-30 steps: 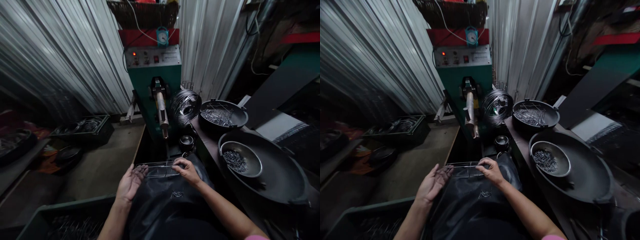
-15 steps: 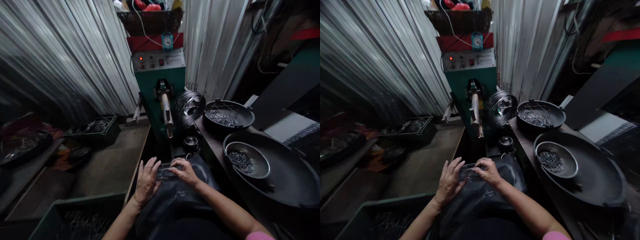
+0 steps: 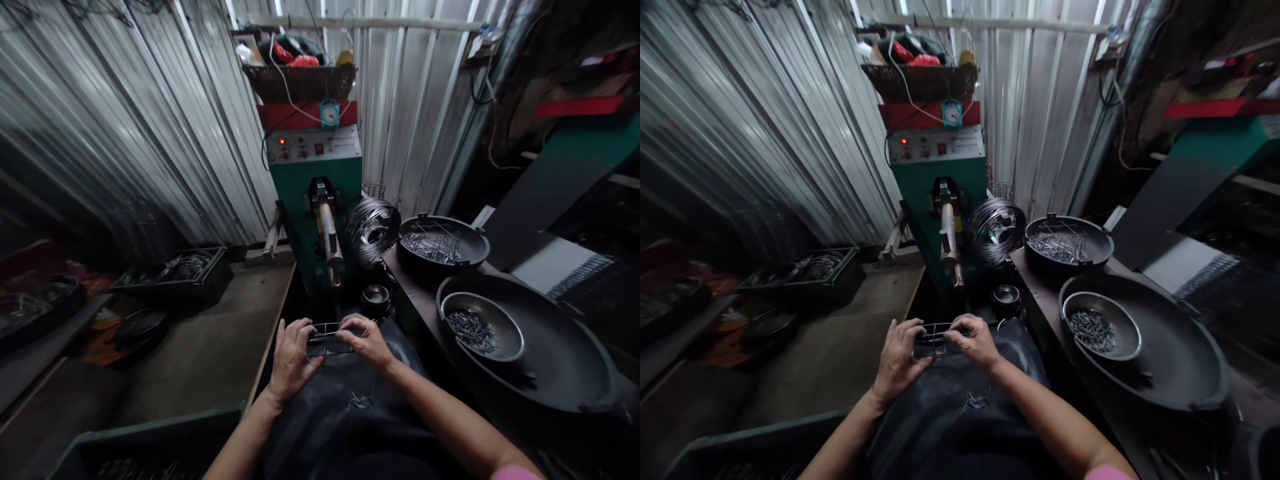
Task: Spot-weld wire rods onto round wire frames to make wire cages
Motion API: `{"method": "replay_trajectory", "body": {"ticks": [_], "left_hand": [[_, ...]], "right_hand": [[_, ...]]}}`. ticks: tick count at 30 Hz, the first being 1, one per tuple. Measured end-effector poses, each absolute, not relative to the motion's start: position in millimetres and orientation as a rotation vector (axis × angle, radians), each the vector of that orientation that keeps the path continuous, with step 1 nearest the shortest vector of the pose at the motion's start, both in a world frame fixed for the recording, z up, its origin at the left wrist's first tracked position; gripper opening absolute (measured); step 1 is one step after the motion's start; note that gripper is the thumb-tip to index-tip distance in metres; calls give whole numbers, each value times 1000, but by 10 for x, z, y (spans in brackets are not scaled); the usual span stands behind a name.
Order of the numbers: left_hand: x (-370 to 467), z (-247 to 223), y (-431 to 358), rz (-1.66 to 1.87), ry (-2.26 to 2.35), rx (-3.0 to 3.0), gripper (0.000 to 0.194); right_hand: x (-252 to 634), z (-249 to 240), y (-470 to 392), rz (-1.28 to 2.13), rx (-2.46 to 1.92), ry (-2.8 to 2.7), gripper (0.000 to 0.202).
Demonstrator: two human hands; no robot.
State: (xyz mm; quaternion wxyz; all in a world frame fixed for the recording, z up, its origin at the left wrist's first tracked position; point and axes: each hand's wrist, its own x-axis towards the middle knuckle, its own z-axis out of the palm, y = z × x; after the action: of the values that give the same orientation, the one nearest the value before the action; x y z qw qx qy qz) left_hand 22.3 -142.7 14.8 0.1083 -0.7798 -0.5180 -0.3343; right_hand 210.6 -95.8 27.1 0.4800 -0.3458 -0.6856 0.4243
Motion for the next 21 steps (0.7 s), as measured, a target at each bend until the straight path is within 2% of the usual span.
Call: {"method": "replay_trajectory", "body": {"ticks": [8,21], "left_hand": [[444,177,-934,-1160,-1483,-2247,25],[455,-273,-339,-1165,-1428,-2348,25]], "right_hand": [[2407,347,-615,889,-938,-1582,15],[2450,-106,-122,881,-1009,-1546,19]]}}
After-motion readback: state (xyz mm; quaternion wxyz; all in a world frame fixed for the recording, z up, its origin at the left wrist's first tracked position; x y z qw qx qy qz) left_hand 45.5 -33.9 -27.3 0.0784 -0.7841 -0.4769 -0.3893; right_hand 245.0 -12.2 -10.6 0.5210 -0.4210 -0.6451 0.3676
